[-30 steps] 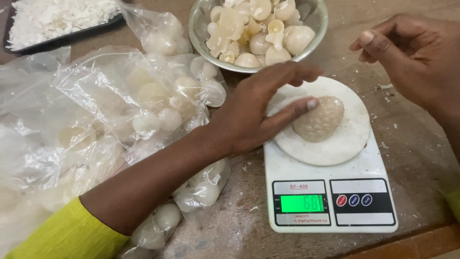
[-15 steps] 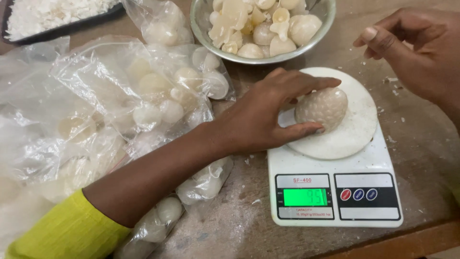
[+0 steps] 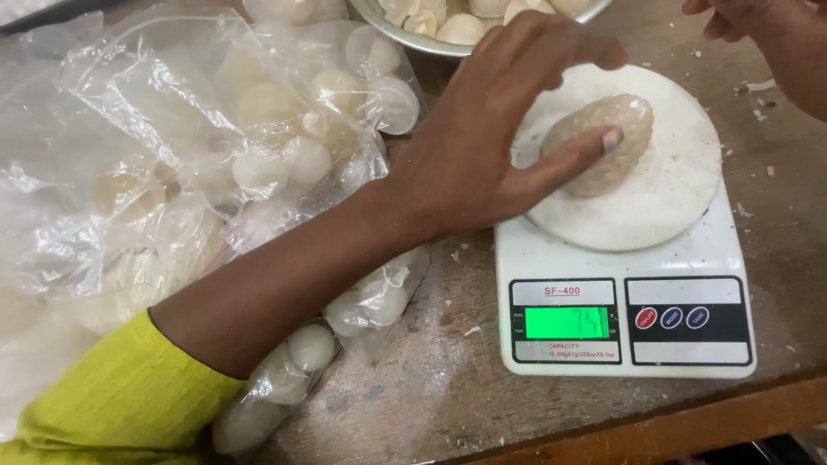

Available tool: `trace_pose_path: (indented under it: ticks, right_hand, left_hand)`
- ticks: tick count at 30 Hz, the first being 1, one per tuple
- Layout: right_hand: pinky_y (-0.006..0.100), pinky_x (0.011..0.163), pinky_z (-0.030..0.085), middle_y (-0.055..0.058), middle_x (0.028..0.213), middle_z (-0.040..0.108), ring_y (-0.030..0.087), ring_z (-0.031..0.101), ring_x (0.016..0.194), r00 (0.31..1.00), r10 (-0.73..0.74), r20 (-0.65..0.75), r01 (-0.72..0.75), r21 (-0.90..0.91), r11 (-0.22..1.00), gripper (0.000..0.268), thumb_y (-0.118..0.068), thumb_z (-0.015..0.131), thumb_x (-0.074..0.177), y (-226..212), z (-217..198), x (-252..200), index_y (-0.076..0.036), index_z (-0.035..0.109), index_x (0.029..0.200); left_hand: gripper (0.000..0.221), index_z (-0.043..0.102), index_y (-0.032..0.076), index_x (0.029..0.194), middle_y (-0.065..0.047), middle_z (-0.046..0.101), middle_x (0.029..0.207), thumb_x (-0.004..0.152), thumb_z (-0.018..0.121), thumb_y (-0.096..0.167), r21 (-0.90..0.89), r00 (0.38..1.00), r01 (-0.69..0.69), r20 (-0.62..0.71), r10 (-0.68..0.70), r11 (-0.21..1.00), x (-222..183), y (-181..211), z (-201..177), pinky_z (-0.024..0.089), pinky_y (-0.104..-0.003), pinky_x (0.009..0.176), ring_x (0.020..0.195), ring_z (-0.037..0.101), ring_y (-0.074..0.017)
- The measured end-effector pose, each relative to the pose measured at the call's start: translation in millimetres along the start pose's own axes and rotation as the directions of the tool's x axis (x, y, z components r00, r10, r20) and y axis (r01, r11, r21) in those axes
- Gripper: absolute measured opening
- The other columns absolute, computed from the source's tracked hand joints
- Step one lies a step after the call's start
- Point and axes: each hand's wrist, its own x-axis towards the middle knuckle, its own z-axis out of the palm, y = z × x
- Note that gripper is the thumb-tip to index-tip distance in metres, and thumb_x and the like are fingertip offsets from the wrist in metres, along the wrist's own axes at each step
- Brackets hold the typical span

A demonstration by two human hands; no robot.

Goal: The person places several wax pieces one by one onto a digital scale, removes them, and then places a small plastic bag onto the scale to fill it with wax pieces.

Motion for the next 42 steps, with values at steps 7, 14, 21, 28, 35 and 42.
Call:
trace_pose_path:
  ticks: [7,14,21,28,35,42]
  right_hand:
    - [0.033,0.071,0.059,0.012,0.09,0.073,0.017,0.072,0.08,0.984,-0.031,-0.173,0.028,-0.021,0.999,0.021,-0.022,0.065,0.112,-40.3,-20.0,-3.2,-0.003,0.072,0.108]
    - [0.031,0.076,0.057,0.007,0.109,0.075,0.015,0.068,0.091,0.963,-0.186,-0.195,0.153,-0.173,0.973,0.021,-0.027,0.073,0.102,-56.8,-18.0,-2.0,-0.009,0.074,0.113]
    - [0.042,0.093,0.055,0.012,0.119,0.071,0.026,0.065,0.113,0.94,-0.27,-0.21,0.21,-0.268,0.94,0.031,-0.032,0.072,0.099,-52.7,9.8,19.6,-0.01,0.07,0.122]
    - [0.058,0.1,0.04,0.008,0.102,0.077,0.033,0.052,0.118,0.997,-0.036,-0.063,0.009,-0.387,0.922,0.052,-0.052,0.075,0.086,-89.7,10.2,76.4,-0.018,0.07,0.126]
    - [0.044,0.085,0.048,0.006,0.095,0.079,0.024,0.062,0.089,0.984,0.178,0.019,-0.171,-0.197,0.965,0.052,-0.05,0.079,0.078,-74.0,7.4,71.3,-0.019,0.075,0.119]
    - [0.03,0.084,0.056,0.008,0.113,0.074,0.016,0.068,0.096,0.963,0.252,0.099,-0.262,0.566,0.781,0.031,-0.022,0.06,0.098,-60.0,-34.0,60.2,-0.008,0.07,0.124]
  left_hand:
    - [0.025,0.059,0.011,0.133,-0.007,0.061,0.124,0.108,0.058,0.013,0.295,0.963,0.246,-0.185,-0.198,0.923,5.5,8.5,-15.4,0.045,-0.044,0.104,0.115,0.058,-0.0242]
    - [0.035,0.059,0.005,0.129,-0.012,0.062,0.119,0.094,0.06,0.007,0.469,0.979,0.205,-0.09,-0.185,0.859,3.1,2.7,-15.1,0.042,-0.048,0.099,0.112,0.057,-0.0305]
    - [0.038,0.06,0.004,0.128,-0.013,0.062,0.116,0.09,0.061,0.006,0.51,0.982,0.189,-0.099,-0.161,0.839,1.3,3.2,-10.7,0.045,-0.047,0.097,0.111,0.058,-0.0317]
    - [0.038,0.06,0.005,0.129,-0.013,0.062,0.117,0.091,0.061,0.007,0.514,0.982,0.191,-0.104,-0.16,0.837,0.4,0.4,-11.1,0.045,-0.048,0.096,0.109,0.058,-0.0319]
    - [0.032,0.058,0.006,0.123,-0.014,0.059,0.11,0.092,0.063,0.01,0.543,0.981,0.193,-0.096,-0.168,0.817,1.9,5.2,-14.7,0.045,-0.048,0.092,0.104,0.057,-0.0322]
    - [0.033,0.055,0.006,0.121,-0.015,0.057,0.109,0.091,0.065,0.015,0.587,0.978,0.205,-0.085,-0.191,0.783,5.5,6.4,-18.7,0.043,-0.049,0.089,0.101,0.056,-0.0319]
